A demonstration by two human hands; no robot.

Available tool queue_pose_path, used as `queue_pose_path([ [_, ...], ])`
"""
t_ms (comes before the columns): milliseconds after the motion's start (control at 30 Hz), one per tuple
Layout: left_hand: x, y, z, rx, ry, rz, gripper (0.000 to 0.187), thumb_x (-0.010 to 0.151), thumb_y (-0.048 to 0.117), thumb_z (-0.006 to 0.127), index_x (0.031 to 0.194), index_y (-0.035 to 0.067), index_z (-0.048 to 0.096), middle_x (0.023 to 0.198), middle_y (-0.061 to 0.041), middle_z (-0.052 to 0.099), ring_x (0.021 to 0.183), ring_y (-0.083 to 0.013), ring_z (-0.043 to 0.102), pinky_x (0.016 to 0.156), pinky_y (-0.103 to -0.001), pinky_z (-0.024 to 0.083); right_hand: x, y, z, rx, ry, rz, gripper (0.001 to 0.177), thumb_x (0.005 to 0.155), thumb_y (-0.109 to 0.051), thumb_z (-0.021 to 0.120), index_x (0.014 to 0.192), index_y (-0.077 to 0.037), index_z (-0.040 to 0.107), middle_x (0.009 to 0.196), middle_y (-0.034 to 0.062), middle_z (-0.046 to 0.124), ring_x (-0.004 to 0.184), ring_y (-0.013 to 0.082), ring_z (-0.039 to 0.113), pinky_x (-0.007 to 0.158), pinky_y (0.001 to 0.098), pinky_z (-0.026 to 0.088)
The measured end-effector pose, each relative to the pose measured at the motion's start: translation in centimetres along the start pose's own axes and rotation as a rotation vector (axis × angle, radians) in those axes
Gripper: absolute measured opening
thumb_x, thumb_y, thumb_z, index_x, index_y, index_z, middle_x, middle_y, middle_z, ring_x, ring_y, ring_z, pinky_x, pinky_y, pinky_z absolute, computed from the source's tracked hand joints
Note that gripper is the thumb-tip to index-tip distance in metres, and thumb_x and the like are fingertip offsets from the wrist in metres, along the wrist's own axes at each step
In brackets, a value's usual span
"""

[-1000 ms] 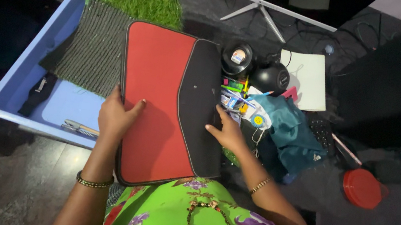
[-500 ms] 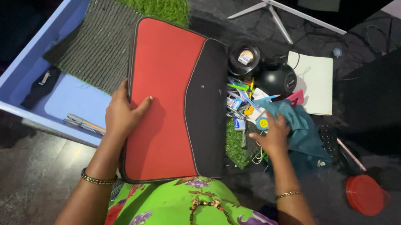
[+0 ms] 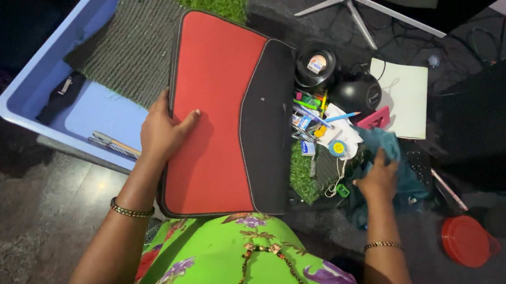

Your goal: The person wipes a red and black laptop sleeve with a blue cloth, then wipes a blue folder and a white notebook. The person places the cleaned items on a desk and moves a piece of artificial turf.

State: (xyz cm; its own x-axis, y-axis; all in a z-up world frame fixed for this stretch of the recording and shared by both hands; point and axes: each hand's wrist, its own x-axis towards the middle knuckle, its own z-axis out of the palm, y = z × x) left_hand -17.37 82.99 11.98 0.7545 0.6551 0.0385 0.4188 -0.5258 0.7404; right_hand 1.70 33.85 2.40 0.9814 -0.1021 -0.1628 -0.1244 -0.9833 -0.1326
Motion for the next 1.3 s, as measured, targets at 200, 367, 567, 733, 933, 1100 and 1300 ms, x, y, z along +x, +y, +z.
queue_pose_path([
  [200,0.1,0.0,0.1,0.013,-0.007,-0.035,0.091,0.078,0.050,0.079,0.150,0.005,0.047,0.133,-0.023,0.062,0.116,-0.0390,0.064,0.096,-0.047,0.050,2.9,3.2,-1.2,0.028,-0.020,-0.078,0.048,0.077,-0.021,0.092,0.117,-0.001,0.074,0.104,0.0251,0.074,0.098,0.0426,0.074,0.090,0.0478,0.058],
  [367,0.2,-0.5,0.4,0.004,0.002,-0.012,0.090,0.080,0.050,0.079,0.152,0.006,0.045,0.135,-0.023,0.062,0.117,-0.0389,0.064,0.097,-0.046,0.051,-2.6,-3.4,-9.3,1.044,-0.321,-0.154,0.033,0.083,0.001,0.079,0.115,0.002,0.071,0.100,0.0121,0.076,0.088,0.0268,0.072,0.080,0.0401,0.057],
  [567,0.7,-1.6,0.8,0.015,0.006,0.018,0.093,0.079,0.048,0.078,0.153,0.007,0.043,0.135,-0.023,0.061,0.112,-0.0384,0.065,0.094,-0.046,0.051,-11.2,-19.5,-7.8,1.019,-0.331,-0.747,0.043,0.087,-0.005,0.080,0.127,-0.005,0.066,0.107,0.0034,0.072,0.100,0.0199,0.066,0.091,0.0318,0.055],
  [733,1.1,-2.3,1.7,0.037,-0.009,-0.052,0.090,0.083,0.056,0.076,0.153,0.011,0.044,0.126,-0.021,0.063,0.108,-0.0394,0.064,0.090,-0.047,0.051,-18.2,-26.3,-0.7,0.598,0.074,-1.333,0.071,0.078,-0.025,0.070,0.145,-0.008,0.051,0.161,0.0306,0.019,0.149,0.0516,0.020,0.118,0.0638,0.021],
  [933,0.9,-2.9,2.2,0.048,0.059,0.086,0.076,0.092,0.045,0.065,0.155,0.009,0.045,0.123,-0.022,0.064,0.102,-0.0426,0.065,0.085,-0.049,0.052,-14.0,-29.0,1.4,0.208,0.164,-1.422,0.066,0.093,-0.046,0.062,0.145,-0.007,0.052,0.164,0.0236,0.024,0.153,0.0498,0.011,0.115,0.0755,0.004],
  [1100,1.1,-3.1,2.8,0.014,0.089,0.078,0.066,0.099,0.048,0.060,0.150,0.007,0.047,0.128,-0.025,0.062,0.107,-0.0440,0.065,0.087,-0.051,0.052,-9.2,-32.2,0.6,0.252,0.251,-1.085,0.065,0.103,-0.043,0.056,0.152,-0.001,0.049,0.166,0.0218,0.031,0.157,0.0434,0.014,0.122,0.0709,0.007],
  [1300,1.2,-4.1,3.0,0.009,0.062,0.102,0.063,0.094,0.024,0.052,0.156,0.016,0.046,0.126,-0.024,0.064,0.108,-0.0461,0.063,0.087,-0.053,0.051,-15.0,-29.5,2.1,0.249,0.025,-1.448,0.067,0.093,-0.051,0.059,0.144,-0.007,0.054,0.158,0.0242,0.031,0.153,0.0497,0.009,0.119,0.0731,0.005],
])
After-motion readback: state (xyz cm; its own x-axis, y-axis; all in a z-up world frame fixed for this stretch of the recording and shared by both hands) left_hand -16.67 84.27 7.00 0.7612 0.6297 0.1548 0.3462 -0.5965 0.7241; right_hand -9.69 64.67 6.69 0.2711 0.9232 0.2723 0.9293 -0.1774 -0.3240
